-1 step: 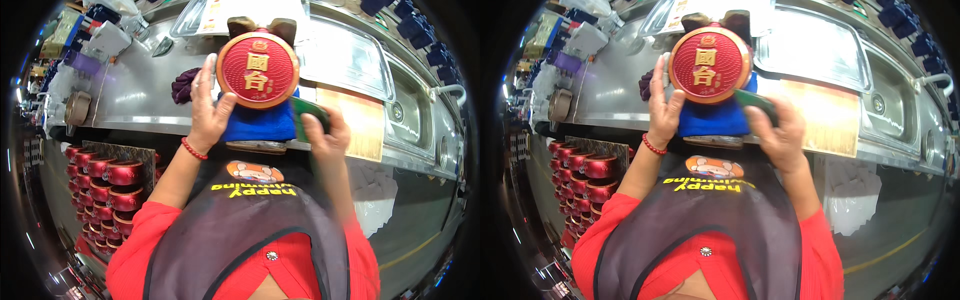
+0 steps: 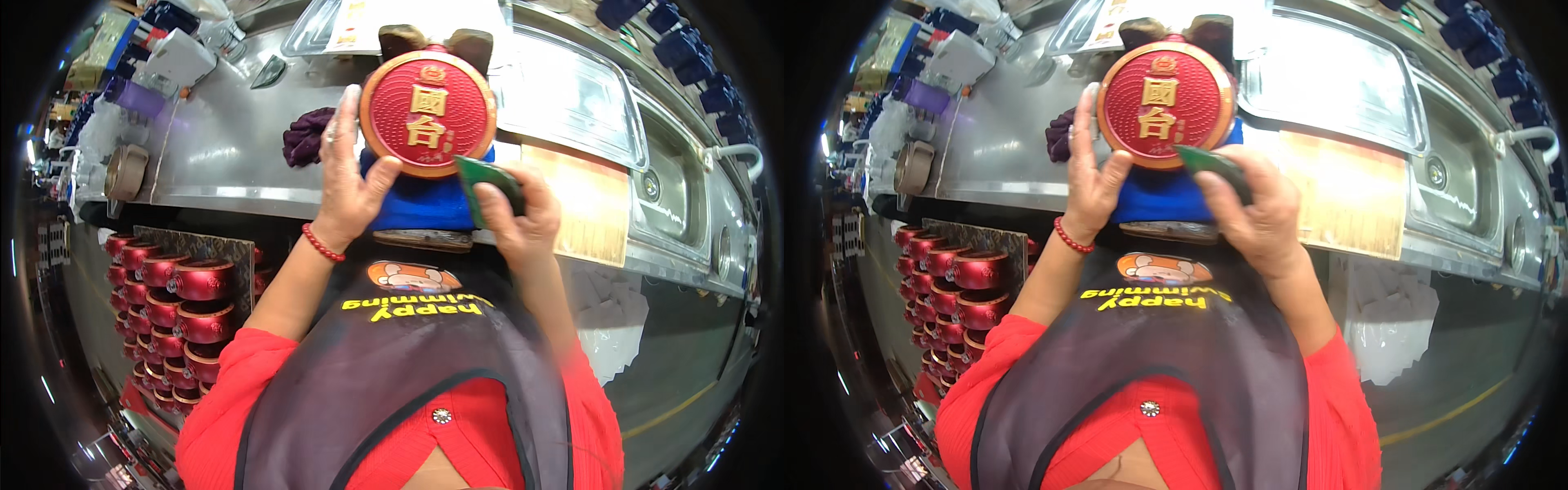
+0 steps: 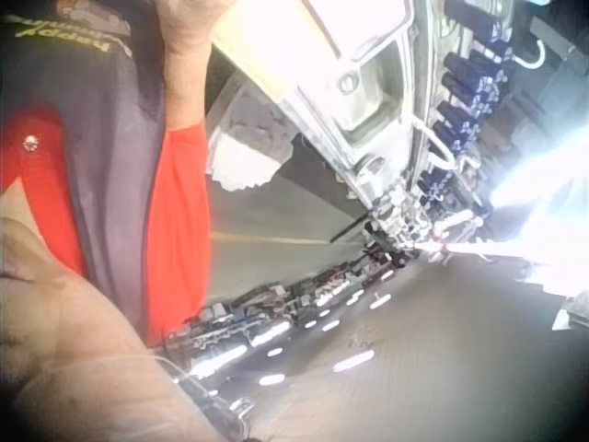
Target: The person wipes the surface of a red cylindrical container with a white cloth and then a green sponge, rotating it to clean different sides. They place the container on a rack with other similar containers, then handle a white paper sheet and a plastic bag, and write on a small white card with a pen.
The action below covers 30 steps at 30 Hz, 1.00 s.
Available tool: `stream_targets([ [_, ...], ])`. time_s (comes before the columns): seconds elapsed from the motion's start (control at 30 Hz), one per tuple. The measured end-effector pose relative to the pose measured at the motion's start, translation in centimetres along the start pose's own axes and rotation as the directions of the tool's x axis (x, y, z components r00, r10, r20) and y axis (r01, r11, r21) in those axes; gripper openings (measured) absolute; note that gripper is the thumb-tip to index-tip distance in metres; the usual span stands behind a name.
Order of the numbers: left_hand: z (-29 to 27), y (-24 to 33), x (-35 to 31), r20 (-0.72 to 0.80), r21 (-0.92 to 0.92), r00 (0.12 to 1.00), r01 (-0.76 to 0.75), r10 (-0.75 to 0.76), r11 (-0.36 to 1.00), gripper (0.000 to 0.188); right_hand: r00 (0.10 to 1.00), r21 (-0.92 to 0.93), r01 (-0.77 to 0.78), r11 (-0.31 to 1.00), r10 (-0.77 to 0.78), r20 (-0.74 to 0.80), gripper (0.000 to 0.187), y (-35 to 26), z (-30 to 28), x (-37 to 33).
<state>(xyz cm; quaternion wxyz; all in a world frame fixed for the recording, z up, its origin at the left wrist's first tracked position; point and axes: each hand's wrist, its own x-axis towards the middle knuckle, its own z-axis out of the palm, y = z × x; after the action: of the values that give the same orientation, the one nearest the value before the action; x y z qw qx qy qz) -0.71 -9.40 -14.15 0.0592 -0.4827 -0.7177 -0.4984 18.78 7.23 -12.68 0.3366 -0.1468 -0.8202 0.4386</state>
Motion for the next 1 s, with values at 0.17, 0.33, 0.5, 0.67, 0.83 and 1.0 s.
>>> stream_targets([
  [0.17,0.7,-0.3,-0.2,0.006,-0.041,1.000,0.021,-0.021,0.999,0.098,0.982,-0.124,0.017,0.992,-0.040,-0.185,0.021,-0.5,1.7,2.9],
  [0.33,0.9,1.1,-0.9,-0.047,0.102,0.999,0.009,-0.004,0.995,0.102,0.971,-0.020,0.162,0.987,-0.163,-0.174,0.027,-0.1,1.8,1.8],
  [0.5,2.1,2.4,-2.5,-0.064,0.162,0.982,0.187,-0.179,0.969,0.107,0.983,-0.008,-0.069,0.998,0.066,-0.172,0.027,0.7,2.8,1.4],
  [0.67,1.4,3.7,-4.8,0.126,0.505,0.978,-0.209,0.168,0.837,0.100,0.990,-0.070,-0.068,0.995,0.059,-0.132,0.027,1.0,2.2,1.5],
  [0.83,0.2,3.4,-3.5,0.152,0.429,0.988,-0.038,-0.031,0.903,0.101,0.991,-0.085,-0.075,0.994,0.065,-0.117,0.029,0.9,2.3,1.5],
  [1.0,-1.9,2.3,2.2,0.155,0.340,0.988,-0.033,-0.021,0.940,0.091,0.994,0.023,-0.065,0.998,0.066,-0.089,0.030,0.9,1.9,1.7],
])
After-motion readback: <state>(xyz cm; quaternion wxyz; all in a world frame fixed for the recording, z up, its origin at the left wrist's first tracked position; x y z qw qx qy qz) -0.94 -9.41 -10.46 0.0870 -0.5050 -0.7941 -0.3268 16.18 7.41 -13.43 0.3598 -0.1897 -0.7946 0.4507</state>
